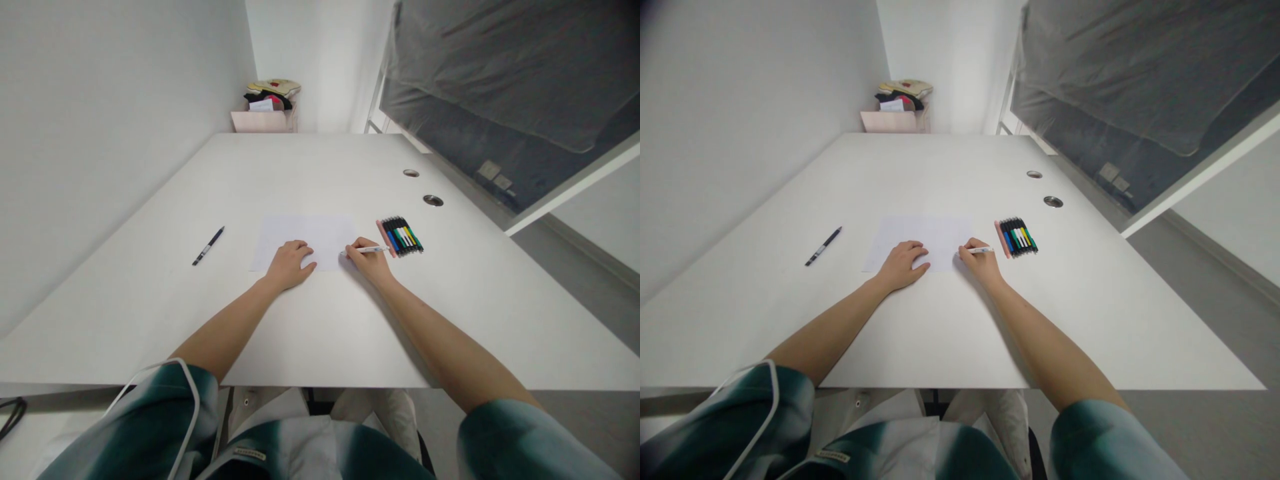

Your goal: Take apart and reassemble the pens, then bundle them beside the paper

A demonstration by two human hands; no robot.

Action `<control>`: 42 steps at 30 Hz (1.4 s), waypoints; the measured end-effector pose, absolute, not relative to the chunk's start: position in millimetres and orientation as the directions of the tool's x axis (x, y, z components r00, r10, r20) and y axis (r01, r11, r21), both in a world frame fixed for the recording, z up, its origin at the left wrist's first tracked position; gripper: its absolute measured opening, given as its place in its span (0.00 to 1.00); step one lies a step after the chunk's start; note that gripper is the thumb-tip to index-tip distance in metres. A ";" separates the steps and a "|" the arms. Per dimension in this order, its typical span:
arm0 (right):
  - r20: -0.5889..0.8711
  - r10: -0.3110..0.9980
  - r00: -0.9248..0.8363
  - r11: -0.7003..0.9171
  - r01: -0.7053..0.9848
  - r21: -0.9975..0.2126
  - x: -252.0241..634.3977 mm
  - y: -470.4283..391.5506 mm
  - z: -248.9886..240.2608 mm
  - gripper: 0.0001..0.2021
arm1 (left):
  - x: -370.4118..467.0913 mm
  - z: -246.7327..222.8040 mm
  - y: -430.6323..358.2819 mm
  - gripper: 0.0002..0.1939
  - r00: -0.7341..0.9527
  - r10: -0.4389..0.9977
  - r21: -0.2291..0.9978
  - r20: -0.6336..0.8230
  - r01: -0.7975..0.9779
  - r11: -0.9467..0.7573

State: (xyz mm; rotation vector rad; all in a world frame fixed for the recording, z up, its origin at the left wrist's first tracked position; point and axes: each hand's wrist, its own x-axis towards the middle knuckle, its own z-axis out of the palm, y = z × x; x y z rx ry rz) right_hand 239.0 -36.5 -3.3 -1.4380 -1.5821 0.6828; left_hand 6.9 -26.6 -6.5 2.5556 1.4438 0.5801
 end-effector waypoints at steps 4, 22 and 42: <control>0.258 0.966 0.026 0.206 0.528 -0.824 239.1 -35.5 -6.5 0.12 | 7.0 -6.9 -26.4 0.17 0.464 0.845 0.318 0.264 0.786 -0.531; 0.154 0.960 0.232 0.066 0.348 -0.935 243.5 -36.2 3.6 0.10 | 7.5 -5.7 -26.5 0.17 0.457 0.855 0.332 0.246 0.789 -0.518; 0.128 0.987 0.097 0.088 0.340 -0.936 240.5 -34.6 0.9 0.06 | 6.6 -7.3 -25.8 0.17 0.475 0.838 0.318 0.268 0.777 -0.543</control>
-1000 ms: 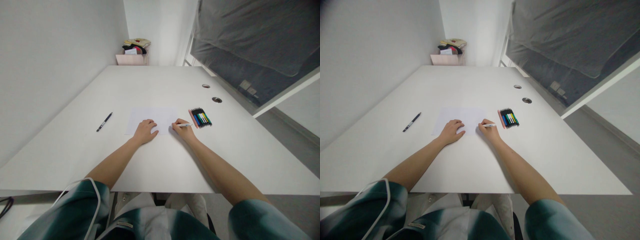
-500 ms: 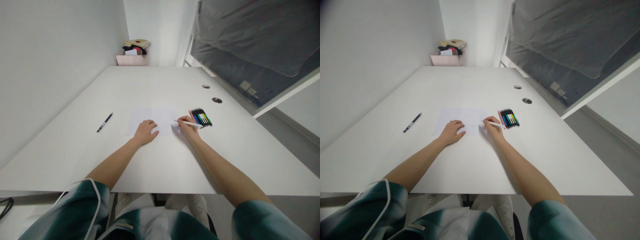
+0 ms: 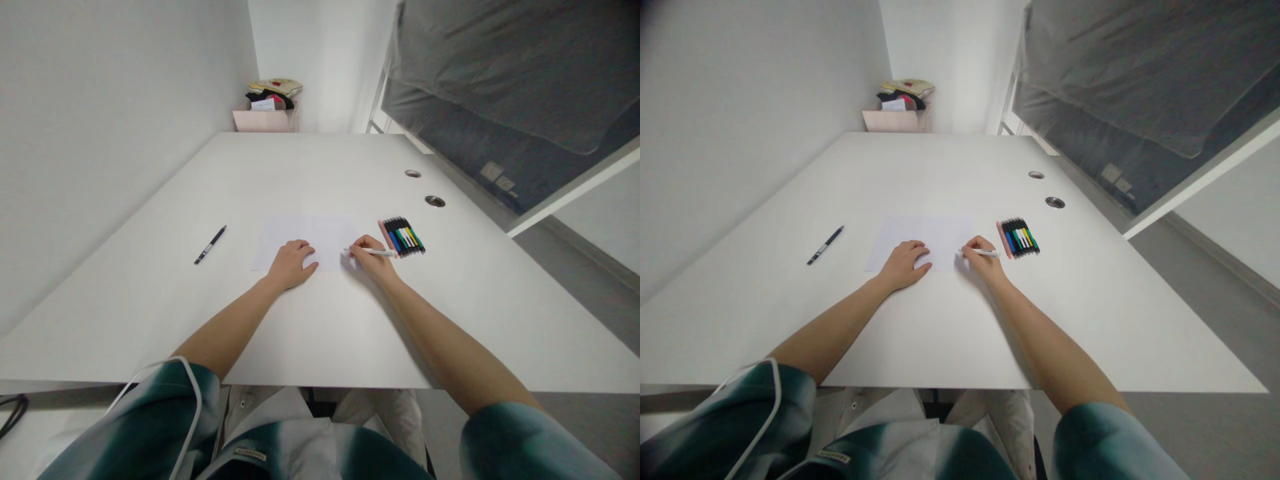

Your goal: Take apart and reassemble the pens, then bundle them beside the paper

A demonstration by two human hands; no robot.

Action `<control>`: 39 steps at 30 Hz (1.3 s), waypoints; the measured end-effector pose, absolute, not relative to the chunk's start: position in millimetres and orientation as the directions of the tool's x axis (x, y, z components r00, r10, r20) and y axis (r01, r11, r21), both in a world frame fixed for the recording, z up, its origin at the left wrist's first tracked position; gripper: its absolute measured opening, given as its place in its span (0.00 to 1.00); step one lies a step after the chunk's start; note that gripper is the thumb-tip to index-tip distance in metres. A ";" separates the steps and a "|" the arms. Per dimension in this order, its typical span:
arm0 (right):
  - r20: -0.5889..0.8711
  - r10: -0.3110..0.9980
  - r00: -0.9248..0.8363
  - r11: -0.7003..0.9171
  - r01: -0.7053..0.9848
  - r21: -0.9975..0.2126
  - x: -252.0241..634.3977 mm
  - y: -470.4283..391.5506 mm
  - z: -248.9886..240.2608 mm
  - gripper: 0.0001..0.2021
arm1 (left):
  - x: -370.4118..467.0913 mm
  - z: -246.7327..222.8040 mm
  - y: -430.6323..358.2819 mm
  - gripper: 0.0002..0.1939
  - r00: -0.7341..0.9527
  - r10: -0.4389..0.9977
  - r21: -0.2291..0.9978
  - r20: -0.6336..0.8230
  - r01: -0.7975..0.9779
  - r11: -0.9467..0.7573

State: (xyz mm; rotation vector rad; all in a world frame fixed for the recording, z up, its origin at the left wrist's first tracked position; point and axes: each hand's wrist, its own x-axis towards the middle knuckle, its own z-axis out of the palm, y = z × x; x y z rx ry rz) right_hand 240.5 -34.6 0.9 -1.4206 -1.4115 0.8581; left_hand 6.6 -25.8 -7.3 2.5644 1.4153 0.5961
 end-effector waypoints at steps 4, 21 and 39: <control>0.127 0.982 0.138 0.060 0.412 -0.909 234.7 -36.2 3.9 0.10 | 6.5 -7.5 -25.6 0.16 0.472 0.837 0.316 0.276 0.778 -0.543; 0.174 0.973 0.150 0.080 0.486 -0.870 229.8 -33.5 3.1 0.10 | 6.6 -6.8 -26.4 0.17 0.463 0.847 0.320 0.260 0.787 -0.528; 0.202 0.978 0.049 0.182 0.266 -0.947 238.4 -37.4 5.4 0.11 | 6.5 -5.8 -27.6 0.19 0.470 0.828 0.339 0.306 0.759 -0.556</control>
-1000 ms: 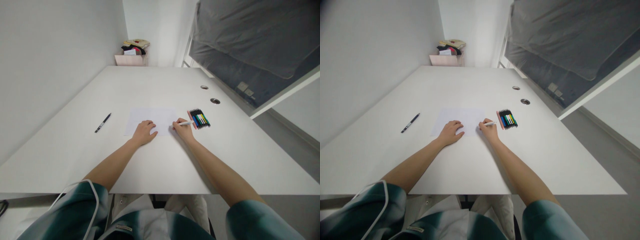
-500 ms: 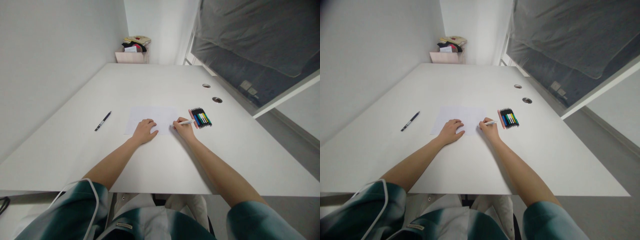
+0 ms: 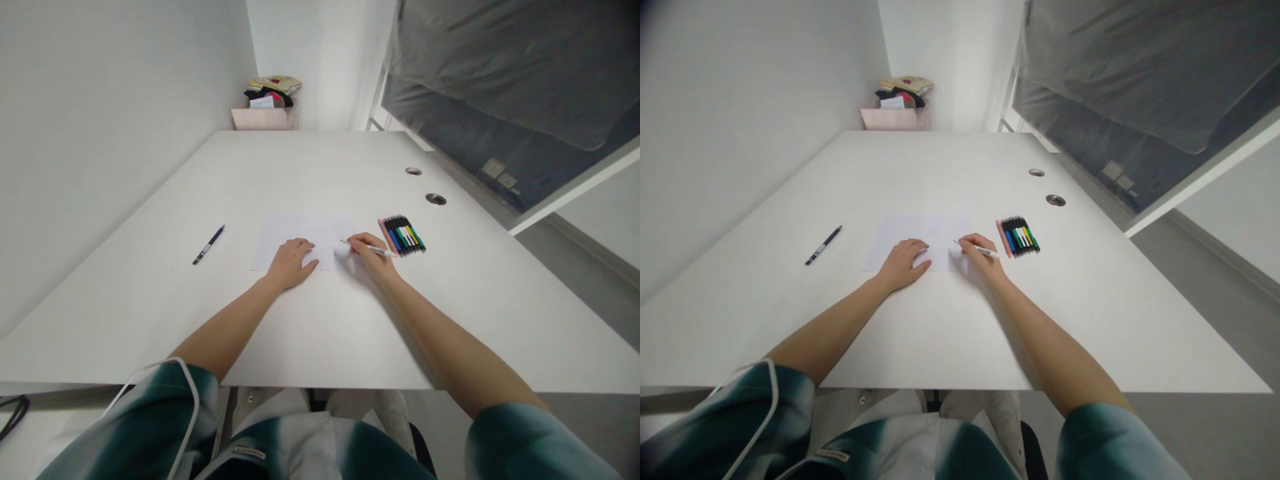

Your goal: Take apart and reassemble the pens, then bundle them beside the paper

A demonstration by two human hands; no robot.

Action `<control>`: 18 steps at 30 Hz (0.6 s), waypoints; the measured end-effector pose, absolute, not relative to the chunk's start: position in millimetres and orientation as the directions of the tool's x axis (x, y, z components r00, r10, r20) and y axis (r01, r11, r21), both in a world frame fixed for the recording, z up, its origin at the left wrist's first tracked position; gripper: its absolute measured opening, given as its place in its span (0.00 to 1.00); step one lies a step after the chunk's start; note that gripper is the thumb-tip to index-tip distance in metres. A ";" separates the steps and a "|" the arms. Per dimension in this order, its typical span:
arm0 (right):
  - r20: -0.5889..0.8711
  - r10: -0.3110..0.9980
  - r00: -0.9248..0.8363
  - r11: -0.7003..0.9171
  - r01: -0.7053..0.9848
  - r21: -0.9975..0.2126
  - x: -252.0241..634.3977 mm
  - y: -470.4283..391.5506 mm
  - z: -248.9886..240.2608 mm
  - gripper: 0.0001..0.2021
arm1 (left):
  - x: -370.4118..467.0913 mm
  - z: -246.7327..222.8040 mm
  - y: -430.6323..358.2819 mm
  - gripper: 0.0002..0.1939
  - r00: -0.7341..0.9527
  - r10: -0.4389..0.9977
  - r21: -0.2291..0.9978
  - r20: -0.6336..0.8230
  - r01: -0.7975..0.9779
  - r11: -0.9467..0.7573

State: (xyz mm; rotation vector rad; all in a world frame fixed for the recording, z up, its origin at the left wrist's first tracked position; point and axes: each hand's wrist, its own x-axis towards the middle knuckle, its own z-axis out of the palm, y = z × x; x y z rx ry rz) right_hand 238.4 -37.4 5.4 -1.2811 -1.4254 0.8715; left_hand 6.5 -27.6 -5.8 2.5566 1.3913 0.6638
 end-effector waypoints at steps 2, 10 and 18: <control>0.173 0.980 -0.095 0.191 0.223 -0.956 235.0 -40.8 5.6 0.14 | 7.4 -3.7 -29.1 0.20 0.484 0.797 0.351 0.361 0.722 -0.597; 0.119 0.939 -0.323 0.183 0.175 -0.967 225.4 -49.0 4.1 0.19 | 11.5 -1.6 -30.5 0.14 0.600 0.678 0.299 0.425 0.613 -0.731; -0.017 0.976 -0.218 -0.073 -0.254 -0.965 231.5 -44.3 18.7 0.36 | 10.2 -3.6 -25.9 0.12 0.516 0.715 0.337 0.472 0.643 -0.688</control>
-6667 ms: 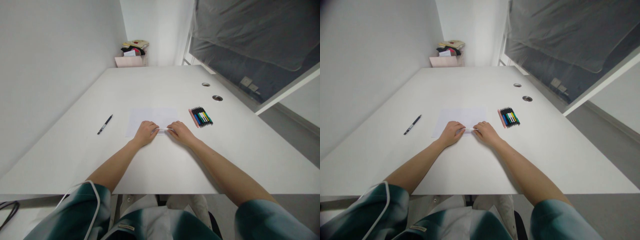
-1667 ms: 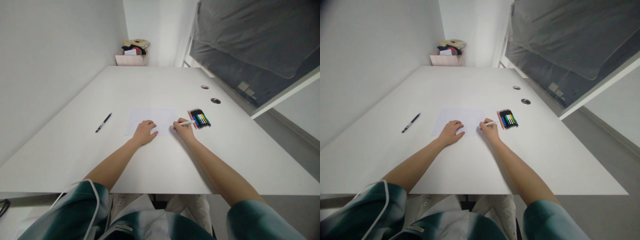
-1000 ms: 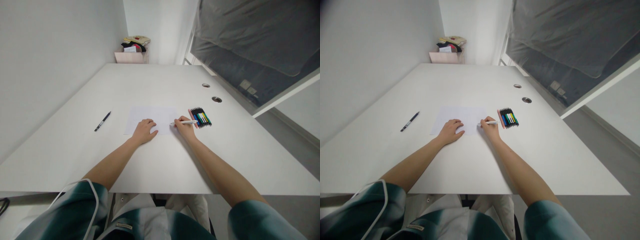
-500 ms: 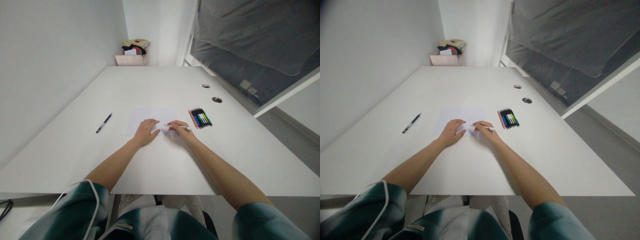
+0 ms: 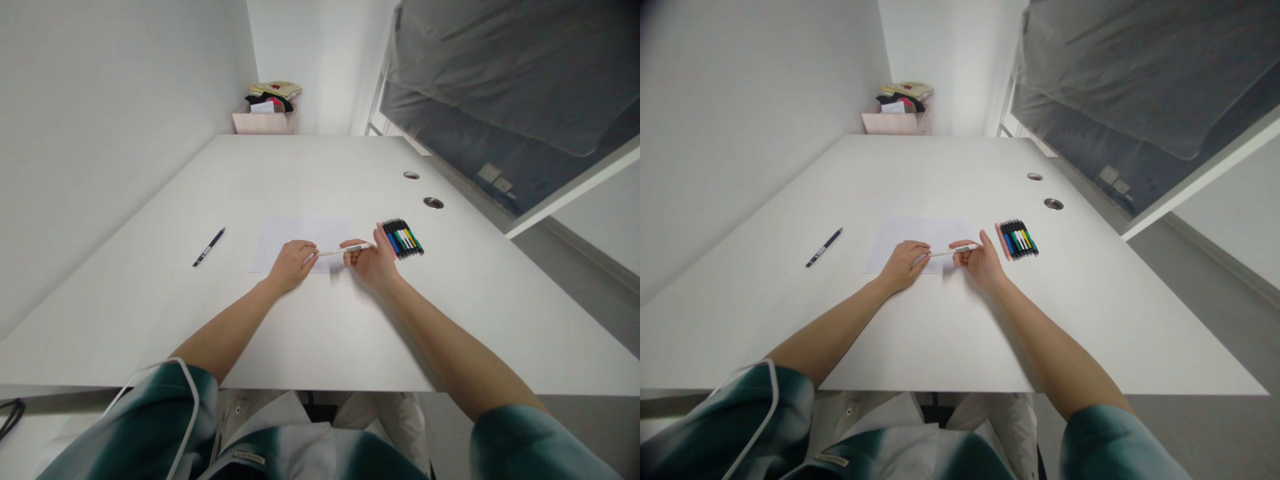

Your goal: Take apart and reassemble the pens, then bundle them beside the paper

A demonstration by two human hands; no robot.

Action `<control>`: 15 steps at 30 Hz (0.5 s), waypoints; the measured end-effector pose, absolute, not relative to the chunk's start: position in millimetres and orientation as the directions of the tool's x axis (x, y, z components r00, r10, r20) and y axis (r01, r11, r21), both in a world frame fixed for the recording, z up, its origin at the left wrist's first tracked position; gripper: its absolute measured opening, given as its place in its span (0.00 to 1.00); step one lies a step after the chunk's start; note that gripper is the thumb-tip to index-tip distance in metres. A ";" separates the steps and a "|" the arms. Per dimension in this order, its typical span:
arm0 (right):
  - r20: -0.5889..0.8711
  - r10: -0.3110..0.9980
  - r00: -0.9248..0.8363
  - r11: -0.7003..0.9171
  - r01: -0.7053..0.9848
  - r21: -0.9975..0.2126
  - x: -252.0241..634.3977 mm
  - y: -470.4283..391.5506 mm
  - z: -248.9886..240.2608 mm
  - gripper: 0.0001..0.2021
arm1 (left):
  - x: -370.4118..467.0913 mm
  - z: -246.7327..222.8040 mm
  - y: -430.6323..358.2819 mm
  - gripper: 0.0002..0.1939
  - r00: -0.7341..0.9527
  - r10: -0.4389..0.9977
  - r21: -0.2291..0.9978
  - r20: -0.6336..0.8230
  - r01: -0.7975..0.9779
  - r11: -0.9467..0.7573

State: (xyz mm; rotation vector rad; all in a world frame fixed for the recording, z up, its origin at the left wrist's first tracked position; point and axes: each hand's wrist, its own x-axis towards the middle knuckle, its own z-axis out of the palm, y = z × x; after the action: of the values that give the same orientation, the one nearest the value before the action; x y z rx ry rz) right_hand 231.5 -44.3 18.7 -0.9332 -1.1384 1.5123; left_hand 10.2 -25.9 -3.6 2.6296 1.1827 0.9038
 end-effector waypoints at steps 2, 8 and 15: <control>-0.038 0.979 -0.201 -0.094 -0.278 -0.956 230.4 -43.3 20.1 0.35 | 10.2 -3.7 -25.6 0.12 0.506 0.723 0.344 0.471 0.649 -0.679; -0.025 0.993 -0.112 -0.057 -0.290 -0.955 226.4 -41.5 18.3 0.34 | 11.2 -3.1 -27.2 0.12 0.499 0.719 0.347 0.483 0.645 -0.681; 0.028 0.982 -0.187 -0.030 -0.302 -0.953 234.6 -39.8 12.1 0.24 | 8.7 -5.1 -24.7 0.11 0.477 0.735 0.338 0.482 0.673 -0.658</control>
State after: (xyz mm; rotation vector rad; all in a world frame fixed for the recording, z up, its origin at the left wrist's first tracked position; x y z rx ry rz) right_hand 234.6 -39.8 12.1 -0.8817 -1.1071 1.4772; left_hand 8.7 -24.7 -5.1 2.6110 1.2482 0.9298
